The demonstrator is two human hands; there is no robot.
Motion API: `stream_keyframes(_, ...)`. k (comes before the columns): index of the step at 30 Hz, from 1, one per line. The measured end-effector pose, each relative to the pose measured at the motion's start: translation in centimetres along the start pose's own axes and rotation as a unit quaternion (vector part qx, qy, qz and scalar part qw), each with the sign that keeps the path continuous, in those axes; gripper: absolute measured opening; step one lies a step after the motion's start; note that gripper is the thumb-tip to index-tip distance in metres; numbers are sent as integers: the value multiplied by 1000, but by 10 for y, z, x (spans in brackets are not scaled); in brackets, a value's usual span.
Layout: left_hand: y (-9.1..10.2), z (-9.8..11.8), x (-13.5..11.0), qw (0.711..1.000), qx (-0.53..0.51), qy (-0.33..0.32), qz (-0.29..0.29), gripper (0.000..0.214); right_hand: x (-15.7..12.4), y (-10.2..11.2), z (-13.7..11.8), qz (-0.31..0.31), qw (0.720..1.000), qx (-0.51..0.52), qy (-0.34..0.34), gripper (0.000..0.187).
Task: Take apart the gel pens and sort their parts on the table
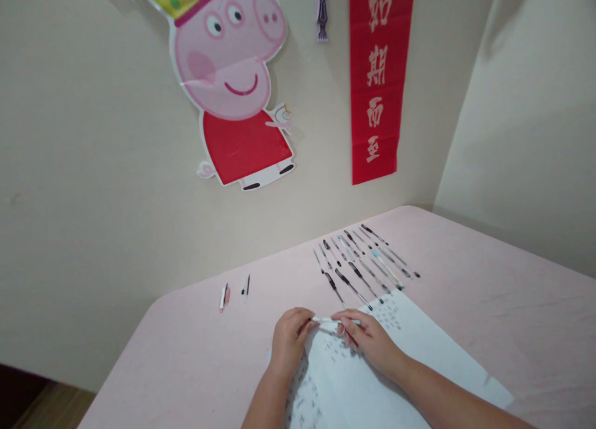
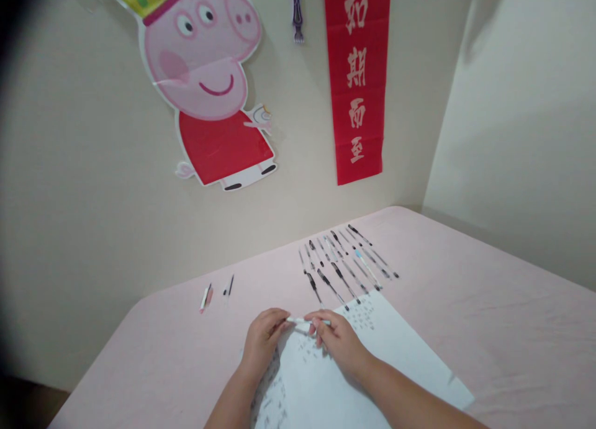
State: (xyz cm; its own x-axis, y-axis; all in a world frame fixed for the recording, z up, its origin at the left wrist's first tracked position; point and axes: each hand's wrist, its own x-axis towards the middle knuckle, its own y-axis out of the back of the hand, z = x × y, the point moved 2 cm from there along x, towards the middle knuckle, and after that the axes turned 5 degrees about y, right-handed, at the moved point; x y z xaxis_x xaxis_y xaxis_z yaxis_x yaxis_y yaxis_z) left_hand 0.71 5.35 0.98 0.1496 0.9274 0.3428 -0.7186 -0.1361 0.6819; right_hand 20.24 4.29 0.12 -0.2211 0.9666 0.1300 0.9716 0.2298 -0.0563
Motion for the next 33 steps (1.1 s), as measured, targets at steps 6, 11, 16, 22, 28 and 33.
stream_keyframes(6,-4,-6,1,998,-29,49,7,19,-1,-1,-10,-24,992,-98,81,37)
stream_keyframes(11,-9,-17,2,992,-73,99,22,41,0,1,-11,-12,976,-169,138,32)
stream_keyframes(16,-11,-25,2,984,-110,129,63,36,1,3,-8,15,967,-221,128,33)
stream_keyframes(22,-9,-24,4,986,-111,116,48,22,10,-6,-19,-85,943,-288,145,42)
stream_keyframes(28,-8,-21,5,989,-100,105,40,18,63,-22,-23,-142,867,-457,141,43)
stream_keyframes(33,-8,-22,5,989,-96,110,31,19,110,-33,-18,-157,776,-596,134,39)
